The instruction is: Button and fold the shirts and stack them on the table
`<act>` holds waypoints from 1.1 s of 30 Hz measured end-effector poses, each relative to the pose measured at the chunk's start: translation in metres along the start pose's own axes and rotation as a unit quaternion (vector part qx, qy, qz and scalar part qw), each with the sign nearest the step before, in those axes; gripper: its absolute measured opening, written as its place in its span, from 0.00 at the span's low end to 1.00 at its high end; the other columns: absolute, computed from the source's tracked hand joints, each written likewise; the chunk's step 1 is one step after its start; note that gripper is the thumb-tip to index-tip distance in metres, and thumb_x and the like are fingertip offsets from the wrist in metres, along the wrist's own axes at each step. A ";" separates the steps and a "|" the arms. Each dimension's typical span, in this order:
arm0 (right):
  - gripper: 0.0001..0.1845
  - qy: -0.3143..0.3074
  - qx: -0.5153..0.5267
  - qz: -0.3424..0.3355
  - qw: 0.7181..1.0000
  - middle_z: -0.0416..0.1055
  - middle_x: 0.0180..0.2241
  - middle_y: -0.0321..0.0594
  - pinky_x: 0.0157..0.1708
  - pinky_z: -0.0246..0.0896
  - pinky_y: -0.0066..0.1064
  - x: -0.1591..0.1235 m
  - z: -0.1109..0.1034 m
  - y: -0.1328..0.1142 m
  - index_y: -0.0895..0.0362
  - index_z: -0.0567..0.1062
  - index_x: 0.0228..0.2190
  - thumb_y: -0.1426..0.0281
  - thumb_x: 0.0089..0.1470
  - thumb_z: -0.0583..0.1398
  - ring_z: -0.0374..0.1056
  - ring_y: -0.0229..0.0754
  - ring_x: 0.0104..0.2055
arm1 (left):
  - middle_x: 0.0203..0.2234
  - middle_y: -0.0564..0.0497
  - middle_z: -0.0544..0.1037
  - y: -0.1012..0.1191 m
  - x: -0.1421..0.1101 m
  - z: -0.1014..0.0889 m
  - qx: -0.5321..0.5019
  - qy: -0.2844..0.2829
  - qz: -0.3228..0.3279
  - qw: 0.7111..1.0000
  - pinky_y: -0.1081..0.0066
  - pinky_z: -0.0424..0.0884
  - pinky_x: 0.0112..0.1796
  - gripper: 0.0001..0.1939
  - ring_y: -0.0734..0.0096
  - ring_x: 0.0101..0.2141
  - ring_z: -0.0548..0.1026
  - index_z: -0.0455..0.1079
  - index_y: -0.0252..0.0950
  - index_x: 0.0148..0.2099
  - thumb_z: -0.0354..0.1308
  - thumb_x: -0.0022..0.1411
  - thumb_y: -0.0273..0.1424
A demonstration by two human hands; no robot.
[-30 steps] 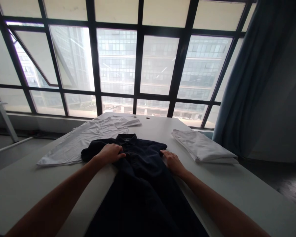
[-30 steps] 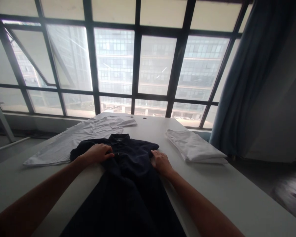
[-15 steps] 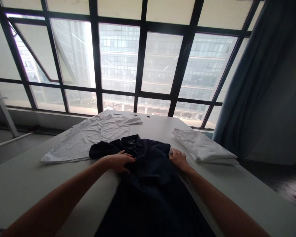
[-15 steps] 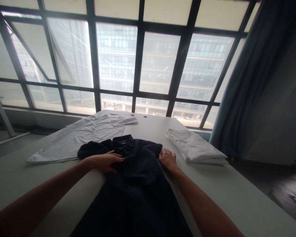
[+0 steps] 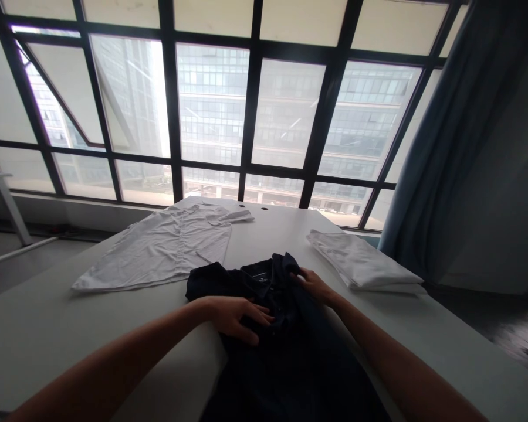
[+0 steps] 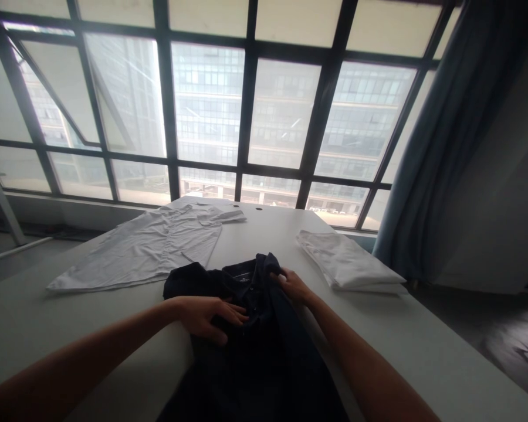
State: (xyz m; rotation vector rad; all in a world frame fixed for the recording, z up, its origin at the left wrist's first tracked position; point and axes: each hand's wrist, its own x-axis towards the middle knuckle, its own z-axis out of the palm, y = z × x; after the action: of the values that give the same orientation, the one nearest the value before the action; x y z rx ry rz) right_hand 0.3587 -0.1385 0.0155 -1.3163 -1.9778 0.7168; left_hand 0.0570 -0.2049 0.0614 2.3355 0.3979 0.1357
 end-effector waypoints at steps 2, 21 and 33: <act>0.25 0.012 0.053 -0.004 0.998 0.78 0.41 0.44 0.44 0.69 0.43 0.001 0.000 -0.003 0.58 0.76 0.42 0.52 0.53 0.58 0.73 0.54 0.44 | 0.58 0.48 0.72 -0.003 0.000 -0.002 -0.002 0.032 0.000 0.999 0.64 0.62 0.59 0.19 0.59 0.59 0.67 0.73 0.41 0.57 0.59 0.65 0.35; 0.09 -0.005 -0.443 0.222 0.869 0.77 0.40 0.53 0.38 0.66 0.38 -0.031 -0.083 -0.008 0.58 0.80 0.33 0.68 0.46 0.65 0.72 0.56 0.44 | 0.53 0.44 0.75 -0.047 -0.043 -0.061 0.321 0.129 -0.466 0.815 0.59 0.68 0.49 0.30 0.49 0.53 0.72 0.71 0.42 0.57 0.63 0.55 0.49; 0.17 0.044 -0.339 0.174 0.924 0.78 0.44 0.47 0.48 0.64 0.35 0.001 -0.051 0.034 0.58 0.79 0.44 0.67 0.54 0.60 0.73 0.49 0.48 | 0.50 0.41 0.75 -0.097 -0.035 -0.057 0.405 0.316 -0.421 0.748 0.58 0.64 0.51 0.17 0.52 0.53 0.68 0.74 0.36 0.53 0.58 0.63 0.33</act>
State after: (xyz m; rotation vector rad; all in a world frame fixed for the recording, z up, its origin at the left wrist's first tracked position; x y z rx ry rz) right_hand 0.4169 -0.1210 0.0233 -2.0991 -2.0139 0.0911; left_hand -0.0119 -0.1130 0.0352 2.5533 2.1744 0.3661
